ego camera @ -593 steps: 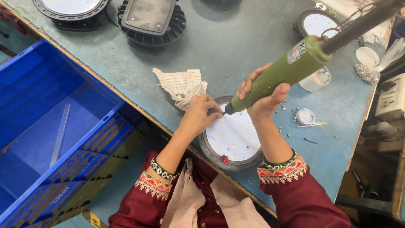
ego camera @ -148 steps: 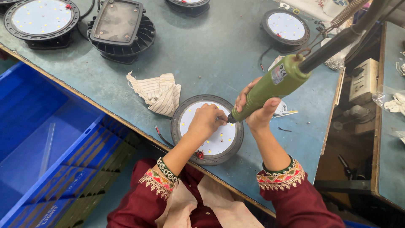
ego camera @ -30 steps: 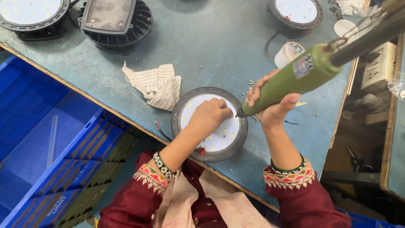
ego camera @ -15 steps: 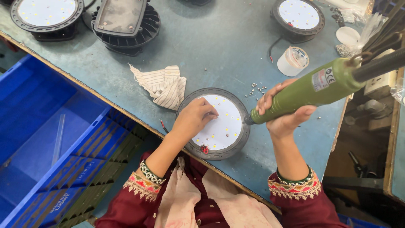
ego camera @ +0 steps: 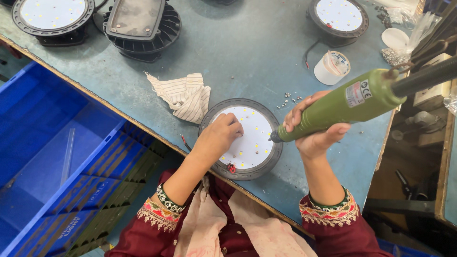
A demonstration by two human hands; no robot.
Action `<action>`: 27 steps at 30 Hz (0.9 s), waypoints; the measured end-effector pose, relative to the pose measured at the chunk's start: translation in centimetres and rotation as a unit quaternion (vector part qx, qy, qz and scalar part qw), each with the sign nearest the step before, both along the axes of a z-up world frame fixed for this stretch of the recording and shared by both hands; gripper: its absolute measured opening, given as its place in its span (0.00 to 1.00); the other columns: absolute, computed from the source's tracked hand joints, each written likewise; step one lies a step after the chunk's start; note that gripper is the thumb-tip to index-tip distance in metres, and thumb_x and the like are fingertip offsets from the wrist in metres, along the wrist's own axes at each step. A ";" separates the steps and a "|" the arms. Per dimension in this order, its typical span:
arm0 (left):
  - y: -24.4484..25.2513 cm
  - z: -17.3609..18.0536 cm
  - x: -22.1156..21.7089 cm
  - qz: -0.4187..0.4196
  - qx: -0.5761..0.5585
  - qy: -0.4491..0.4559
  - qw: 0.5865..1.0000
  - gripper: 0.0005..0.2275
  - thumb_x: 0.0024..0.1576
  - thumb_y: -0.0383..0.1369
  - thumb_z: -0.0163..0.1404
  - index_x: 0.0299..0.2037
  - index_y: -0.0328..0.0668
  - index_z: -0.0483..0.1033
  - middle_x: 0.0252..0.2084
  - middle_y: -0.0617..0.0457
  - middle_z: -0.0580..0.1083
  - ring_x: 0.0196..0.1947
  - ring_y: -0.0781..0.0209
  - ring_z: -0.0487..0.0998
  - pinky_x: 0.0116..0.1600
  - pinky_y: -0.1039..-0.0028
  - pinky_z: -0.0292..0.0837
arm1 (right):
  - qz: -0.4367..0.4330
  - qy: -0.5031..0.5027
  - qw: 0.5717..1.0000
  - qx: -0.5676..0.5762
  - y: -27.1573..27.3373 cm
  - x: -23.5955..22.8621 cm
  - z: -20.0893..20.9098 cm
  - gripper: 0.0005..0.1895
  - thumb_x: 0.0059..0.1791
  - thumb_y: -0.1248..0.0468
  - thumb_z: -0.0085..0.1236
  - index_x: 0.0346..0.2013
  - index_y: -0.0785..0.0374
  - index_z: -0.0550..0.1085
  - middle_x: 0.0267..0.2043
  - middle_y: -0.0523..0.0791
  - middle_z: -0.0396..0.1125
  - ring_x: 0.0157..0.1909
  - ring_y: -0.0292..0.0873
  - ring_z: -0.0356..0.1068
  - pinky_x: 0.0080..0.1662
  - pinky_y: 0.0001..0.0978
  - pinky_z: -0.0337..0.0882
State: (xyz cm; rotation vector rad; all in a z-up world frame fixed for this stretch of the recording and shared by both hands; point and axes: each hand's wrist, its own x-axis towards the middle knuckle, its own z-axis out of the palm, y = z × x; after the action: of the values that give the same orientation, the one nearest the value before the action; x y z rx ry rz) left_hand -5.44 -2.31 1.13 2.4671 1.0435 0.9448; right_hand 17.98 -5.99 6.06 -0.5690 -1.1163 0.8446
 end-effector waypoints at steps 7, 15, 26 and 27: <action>0.0 0.5 0.3 -0.021 0.041 0.051 0.998 0.02 0.54 0.27 0.53 0.34 0.39 0.74 0.39 0.49 0.69 0.45 0.51 0.74 0.43 0.64 0.75 | 0.006 -0.003 1.000 0.002 0.3 -1.1 0.1 0.48 0.43 0.21 0.51 0.48 0.63 0.61 0.25 0.47 0.59 0.22 0.42 0.60 0.27 0.34 0.66; 2.0 1.8 0.3 -0.017 -0.109 0.087 0.990 0.03 0.46 0.31 0.61 0.30 0.49 0.83 0.39 0.57 0.74 0.49 0.53 0.71 0.52 0.62 0.67 | 0.027 0.026 0.999 0.014 0.8 -3.2 0.4 0.48 0.43 0.20 0.49 0.48 0.62 0.60 0.26 0.48 0.59 0.23 0.42 0.61 0.29 0.35 0.68; 2.2 -0.4 -1.0 -0.042 -0.115 -0.063 0.990 0.06 0.44 0.34 0.65 0.31 0.50 0.84 0.40 0.59 0.76 0.51 0.53 0.70 0.57 0.63 0.63 | 0.047 0.031 0.998 0.008 2.3 -5.3 0.3 0.48 0.43 0.20 0.47 0.47 0.63 0.61 0.24 0.47 0.58 0.22 0.41 0.61 0.27 0.33 0.66; 2.3 -0.6 -1.0 -0.043 -0.113 -0.066 0.990 0.06 0.44 0.34 0.65 0.31 0.51 0.85 0.40 0.59 0.76 0.51 0.53 0.70 0.56 0.63 0.63 | 0.046 0.033 0.998 0.007 2.3 -5.3 0.2 0.48 0.43 0.20 0.47 0.46 0.63 0.61 0.24 0.47 0.58 0.22 0.41 0.61 0.27 0.33 0.66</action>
State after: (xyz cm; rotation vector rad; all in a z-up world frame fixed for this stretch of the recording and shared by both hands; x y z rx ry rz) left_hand -6.44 -0.01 0.49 2.2136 0.9363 0.8961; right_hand 12.68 -3.69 6.28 -0.4784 -1.0943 0.9288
